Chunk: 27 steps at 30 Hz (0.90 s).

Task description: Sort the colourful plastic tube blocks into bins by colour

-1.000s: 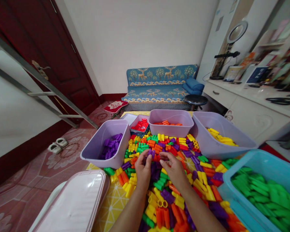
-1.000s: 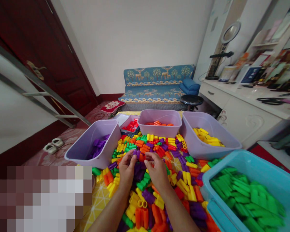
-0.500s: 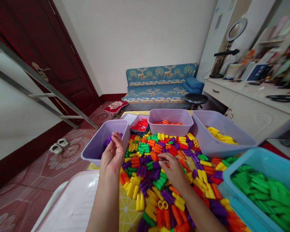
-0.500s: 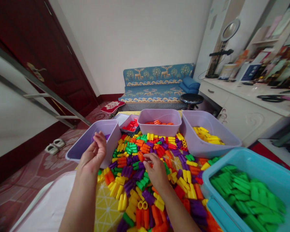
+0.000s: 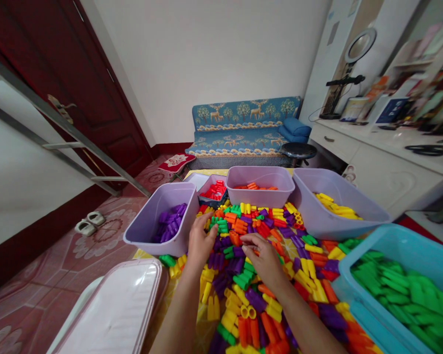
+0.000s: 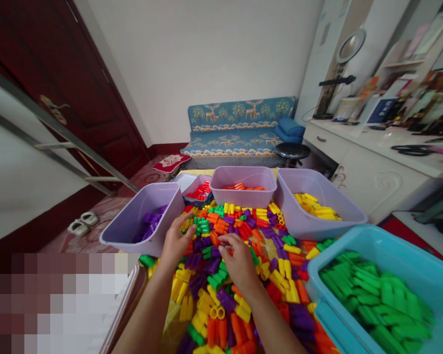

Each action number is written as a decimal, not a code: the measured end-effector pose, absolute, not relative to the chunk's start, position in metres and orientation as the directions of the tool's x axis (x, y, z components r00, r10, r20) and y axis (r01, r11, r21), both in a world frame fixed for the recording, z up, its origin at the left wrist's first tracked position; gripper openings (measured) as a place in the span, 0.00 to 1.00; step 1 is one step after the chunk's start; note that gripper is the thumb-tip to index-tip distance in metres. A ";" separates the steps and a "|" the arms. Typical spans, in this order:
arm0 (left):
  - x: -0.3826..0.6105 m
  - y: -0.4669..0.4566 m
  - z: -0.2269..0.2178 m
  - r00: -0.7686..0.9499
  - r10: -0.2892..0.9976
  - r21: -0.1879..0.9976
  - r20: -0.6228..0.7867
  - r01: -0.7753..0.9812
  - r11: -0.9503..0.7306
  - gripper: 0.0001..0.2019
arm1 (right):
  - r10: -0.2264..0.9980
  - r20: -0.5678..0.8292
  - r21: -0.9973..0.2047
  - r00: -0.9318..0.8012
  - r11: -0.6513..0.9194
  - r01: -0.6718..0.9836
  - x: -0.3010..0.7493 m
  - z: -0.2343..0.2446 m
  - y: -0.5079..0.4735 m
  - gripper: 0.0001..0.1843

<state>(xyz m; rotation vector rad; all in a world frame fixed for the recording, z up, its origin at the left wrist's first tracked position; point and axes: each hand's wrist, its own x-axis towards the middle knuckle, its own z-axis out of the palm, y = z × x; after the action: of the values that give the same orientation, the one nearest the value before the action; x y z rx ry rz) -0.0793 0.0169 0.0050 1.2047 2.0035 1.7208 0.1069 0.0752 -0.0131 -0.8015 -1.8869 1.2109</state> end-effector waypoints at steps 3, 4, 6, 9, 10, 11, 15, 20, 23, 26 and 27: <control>-0.073 0.025 -0.017 -0.535 0.768 0.708 0.351 0.689 0.156 0.29 | 0.809 0.254 -0.927 -0.530 0.360 0.106 0.107 -0.014 0.075 0.09; -0.071 0.027 -0.019 -0.513 0.788 0.653 0.340 0.732 0.195 0.30 | 0.810 0.254 -0.928 -0.529 0.359 0.104 0.107 -0.015 0.075 0.09; -0.066 0.030 -0.020 -0.473 0.826 0.589 0.307 0.776 0.225 0.29 | 0.815 0.249 -0.933 -0.523 0.348 0.098 0.106 -0.017 0.075 0.10; -0.057 0.035 -0.016 -0.379 0.892 0.651 0.247 0.747 0.137 0.28 | 0.847 0.236 -0.946 -0.476 0.313 0.088 0.105 -0.022 0.076 0.13; -0.053 0.036 -0.014 -0.337 0.908 0.697 0.251 0.713 0.072 0.27 | 0.862 0.234 -0.949 -0.450 0.303 0.087 0.104 -0.024 0.077 0.15; -0.048 0.037 -0.013 -0.297 0.916 0.741 0.271 0.671 -0.001 0.27 | 0.875 0.233 -0.951 -0.425 0.297 0.089 0.105 -0.026 0.078 0.17; -0.027 0.038 -0.011 -0.257 0.896 0.840 0.362 0.506 -0.194 0.26 | 0.896 0.223 -0.953 -0.385 0.283 0.107 0.107 -0.034 0.080 0.26; -0.012 0.036 -0.013 -0.329 0.890 0.917 0.316 0.345 -0.198 0.19 | 0.900 0.239 -0.952 -0.365 0.291 0.093 0.110 -0.036 0.082 0.27; -0.012 0.035 -0.015 -0.352 0.900 0.956 0.257 0.230 -0.183 0.14 | 0.887 0.256 -0.941 -0.384 0.320 0.111 0.111 -0.033 0.082 0.24; -0.013 0.034 -0.016 -0.341 0.904 0.961 0.257 0.190 -0.201 0.13 | 0.875 0.281 -0.927 -0.393 0.353 0.123 0.110 -0.030 0.081 0.22; -0.013 0.034 -0.016 -0.336 0.905 0.960 0.260 0.192 -0.205 0.14 | 0.877 0.281 -0.927 -0.390 0.353 0.125 0.110 -0.030 0.081 0.21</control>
<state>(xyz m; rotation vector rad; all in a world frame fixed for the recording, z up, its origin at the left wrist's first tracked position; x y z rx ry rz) -0.0128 0.0340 -0.0160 1.3107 1.4777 1.5925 0.1103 0.0813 -0.0301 -0.8886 -1.7660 1.1118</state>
